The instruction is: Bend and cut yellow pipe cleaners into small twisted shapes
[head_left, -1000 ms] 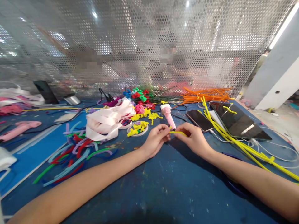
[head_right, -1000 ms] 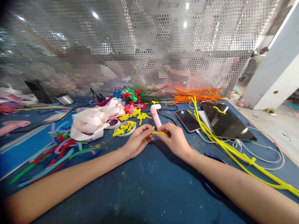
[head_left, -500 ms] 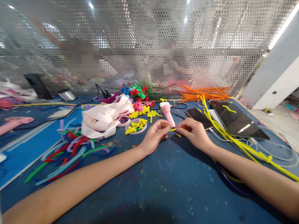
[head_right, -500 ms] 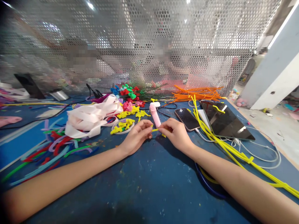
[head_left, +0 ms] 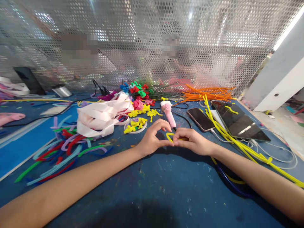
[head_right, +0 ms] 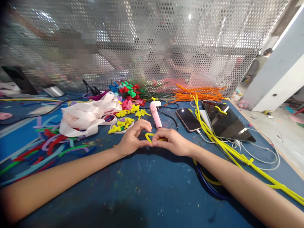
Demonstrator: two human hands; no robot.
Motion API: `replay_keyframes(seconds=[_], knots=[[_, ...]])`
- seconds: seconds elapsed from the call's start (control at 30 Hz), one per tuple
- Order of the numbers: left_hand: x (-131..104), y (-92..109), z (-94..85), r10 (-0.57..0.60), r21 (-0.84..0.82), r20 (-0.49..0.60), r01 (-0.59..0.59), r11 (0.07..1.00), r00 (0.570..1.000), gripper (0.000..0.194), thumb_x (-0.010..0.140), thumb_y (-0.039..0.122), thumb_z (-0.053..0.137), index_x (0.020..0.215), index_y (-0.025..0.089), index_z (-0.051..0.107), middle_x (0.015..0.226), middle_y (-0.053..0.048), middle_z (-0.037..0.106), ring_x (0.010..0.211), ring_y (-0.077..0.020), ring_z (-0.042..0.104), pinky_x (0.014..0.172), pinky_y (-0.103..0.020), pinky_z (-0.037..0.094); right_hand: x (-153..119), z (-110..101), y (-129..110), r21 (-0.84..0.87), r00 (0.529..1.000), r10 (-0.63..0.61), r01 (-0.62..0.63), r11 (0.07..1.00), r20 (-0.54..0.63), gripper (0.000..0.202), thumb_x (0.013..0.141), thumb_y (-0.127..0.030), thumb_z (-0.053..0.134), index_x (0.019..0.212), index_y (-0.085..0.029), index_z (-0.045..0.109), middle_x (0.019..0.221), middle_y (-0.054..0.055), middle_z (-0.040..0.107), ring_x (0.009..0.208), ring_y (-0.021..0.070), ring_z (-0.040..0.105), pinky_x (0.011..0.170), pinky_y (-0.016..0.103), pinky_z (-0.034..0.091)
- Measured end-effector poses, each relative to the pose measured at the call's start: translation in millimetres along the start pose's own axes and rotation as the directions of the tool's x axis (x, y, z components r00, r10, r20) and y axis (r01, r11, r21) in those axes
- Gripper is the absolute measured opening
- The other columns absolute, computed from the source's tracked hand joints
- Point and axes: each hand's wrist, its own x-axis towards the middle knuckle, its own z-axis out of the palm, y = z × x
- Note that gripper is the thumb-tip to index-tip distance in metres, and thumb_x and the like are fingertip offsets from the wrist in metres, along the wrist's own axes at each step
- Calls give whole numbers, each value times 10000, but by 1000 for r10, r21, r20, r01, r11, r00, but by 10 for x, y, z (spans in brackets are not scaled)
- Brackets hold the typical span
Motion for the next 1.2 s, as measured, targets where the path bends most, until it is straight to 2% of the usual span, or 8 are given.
replay_keyframes(seconds=[0.13,0.2,0.37,0.53,0.63,0.77,0.97,1.2], knots=[[-8,24,2,-81,-31,192,89,996,978,499,457,302,857,856,193,578,906,-37,574,857,-191,527,786,-301,420,-63,12,-27,-30,976,-89,97,995,201,146,888,-240,516,869,-153,632,836,32,595,759,116,549,703,243,426],[-5,30,3,-152,-98,246,180,979,957,472,459,275,857,824,181,572,843,-15,578,794,-162,538,749,-278,431,-72,44,-13,-8,985,-79,81,997,152,138,872,-251,544,853,-159,645,816,26,602,746,113,556,680,234,425],[43,-1,25,-373,-359,168,409,839,912,314,640,266,759,875,164,576,811,-13,638,716,-127,596,711,-261,466,-44,121,57,-56,958,58,-76,995,-280,139,831,-295,597,827,-174,664,763,20,593,690,121,550,605,236,408],[74,-58,46,-470,-415,72,455,788,880,224,684,262,729,842,143,625,767,-15,662,685,-110,606,663,-217,464,-52,153,58,-216,980,-31,-13,976,-199,167,851,-230,561,1000,-196,628,856,27,618,730,122,562,664,241,433],[65,-97,45,-517,-448,-7,460,767,856,221,684,280,731,831,144,637,712,-5,651,638,-103,596,623,-207,458,-69,156,49,-342,965,-50,-42,939,-257,186,864,-218,535,1040,-207,594,924,42,645,790,140,577,707,258,436],[50,-85,41,-478,-303,-57,441,845,877,208,694,313,718,813,145,686,715,-29,677,642,-128,601,628,-229,463,-70,153,54,-439,924,-73,-107,892,-374,117,879,-266,524,917,-212,621,872,48,659,807,161,584,720,276,433],[10,7,63,-315,-44,-73,312,949,946,168,741,316,669,815,177,726,810,-56,712,732,-176,628,699,-276,473,-62,186,43,-543,942,-120,-74,836,-312,142,892,-250,492,975,-220,603,877,56,660,806,170,577,722,287,429],[2,73,61,-147,155,81,133,979,986,174,828,277,576,887,217,728,876,-50,700,813,-175,625,757,-277,453,-55,182,55,-424,918,-21,-163,891,-397,112,858,-232,544,961,-203,576,885,49,650,803,161,593,702,268,449]])
